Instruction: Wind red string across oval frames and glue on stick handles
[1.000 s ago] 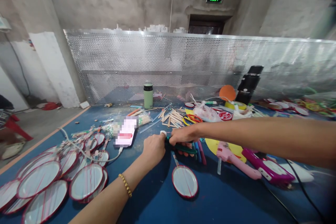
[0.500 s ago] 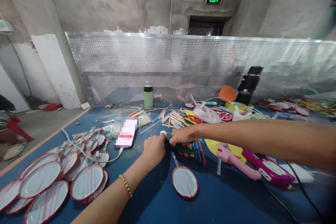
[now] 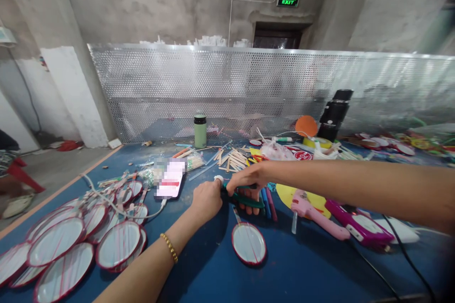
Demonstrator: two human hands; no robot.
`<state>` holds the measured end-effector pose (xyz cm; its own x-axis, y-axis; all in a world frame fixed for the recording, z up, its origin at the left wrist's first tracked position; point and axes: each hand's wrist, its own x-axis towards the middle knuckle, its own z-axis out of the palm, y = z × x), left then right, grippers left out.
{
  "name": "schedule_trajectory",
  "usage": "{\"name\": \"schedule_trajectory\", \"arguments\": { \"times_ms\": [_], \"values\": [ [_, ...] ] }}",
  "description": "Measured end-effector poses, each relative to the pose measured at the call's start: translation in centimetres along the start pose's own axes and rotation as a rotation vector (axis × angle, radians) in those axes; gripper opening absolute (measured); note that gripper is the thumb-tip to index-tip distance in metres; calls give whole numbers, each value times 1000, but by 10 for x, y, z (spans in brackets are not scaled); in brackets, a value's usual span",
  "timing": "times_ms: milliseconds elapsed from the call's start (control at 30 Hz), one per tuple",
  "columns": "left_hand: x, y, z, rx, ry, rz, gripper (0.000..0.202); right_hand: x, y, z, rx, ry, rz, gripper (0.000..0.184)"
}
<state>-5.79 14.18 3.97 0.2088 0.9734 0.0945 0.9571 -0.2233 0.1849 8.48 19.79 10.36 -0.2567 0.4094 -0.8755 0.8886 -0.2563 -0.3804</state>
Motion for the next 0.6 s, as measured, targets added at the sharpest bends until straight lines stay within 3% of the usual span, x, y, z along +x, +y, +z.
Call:
{"name": "schedule_trajectory", "arguments": {
  "times_ms": [200,333,467,533,600],
  "values": [
    [-2,-1,-8,16,-43,8,31,5,5,1,-51,101,-76,16],
    [-13,-11,-21,52,-22,17,37,9,11,3,-83,151,-133,6],
    [-26,-12,-27,67,43,1,29,8,10,4,-103,168,-143,5],
    [-21,-8,-25,51,147,83,25,8,9,4,-107,171,-140,5],
    [-6,-2,-22,-31,203,246,26,7,8,4,-108,175,-133,5]
  ]
}}
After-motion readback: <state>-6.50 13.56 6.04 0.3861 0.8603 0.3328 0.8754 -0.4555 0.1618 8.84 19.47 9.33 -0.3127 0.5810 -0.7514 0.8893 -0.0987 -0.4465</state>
